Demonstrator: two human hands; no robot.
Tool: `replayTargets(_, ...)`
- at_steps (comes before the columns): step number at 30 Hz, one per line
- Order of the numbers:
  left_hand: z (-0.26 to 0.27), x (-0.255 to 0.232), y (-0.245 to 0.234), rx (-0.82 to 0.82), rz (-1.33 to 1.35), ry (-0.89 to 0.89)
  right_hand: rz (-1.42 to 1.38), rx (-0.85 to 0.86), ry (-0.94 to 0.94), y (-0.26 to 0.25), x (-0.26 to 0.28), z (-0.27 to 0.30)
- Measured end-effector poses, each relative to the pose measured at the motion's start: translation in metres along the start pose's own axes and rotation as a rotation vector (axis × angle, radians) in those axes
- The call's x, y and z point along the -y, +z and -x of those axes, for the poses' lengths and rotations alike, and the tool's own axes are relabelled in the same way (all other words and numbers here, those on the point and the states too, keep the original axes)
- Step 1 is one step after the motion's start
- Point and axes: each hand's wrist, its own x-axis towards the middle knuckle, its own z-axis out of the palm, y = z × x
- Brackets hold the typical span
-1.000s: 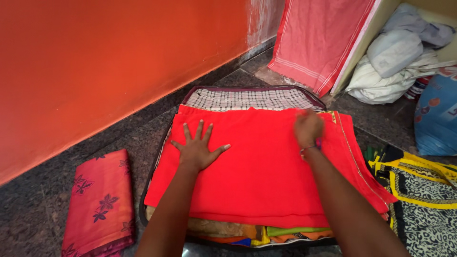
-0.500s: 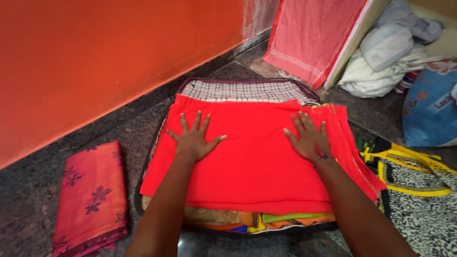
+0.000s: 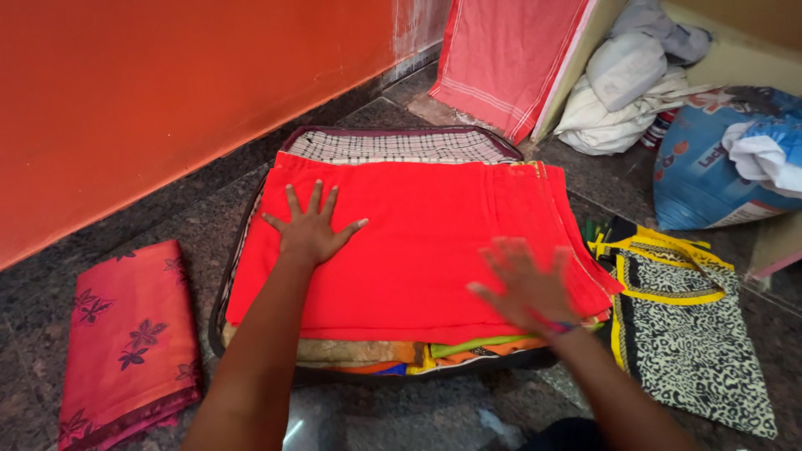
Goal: The person packs a suitcase by placing folded garments into it one by one and smoothing them down.
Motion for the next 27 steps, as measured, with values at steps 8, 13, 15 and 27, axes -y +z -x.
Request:
replayTargets(8, -0.002, 0.002, 0.009, -0.217, -0.033, 0.053, 0.027, -0.105, 0.128, 0.045, -0.063, 0.006)
replayTargets(13, 0.035, 0.016, 0.001, -0.285, 0.048, 0.131, -0.044, -0.368, -0.020, 0.080, -0.074, -0.008)
replayTargets(15, 0.068, 0.028, -0.005, -0.239, 0.009, 0.178, -0.114, -0.365, -0.039, 0.092, -0.078, -0.012)
replayTargets(27, 0.143, 0.080, 0.018, -0.249, 0.107, -0.036, -0.246, 0.016, 0.063, 0.087, -0.088, -0.040)
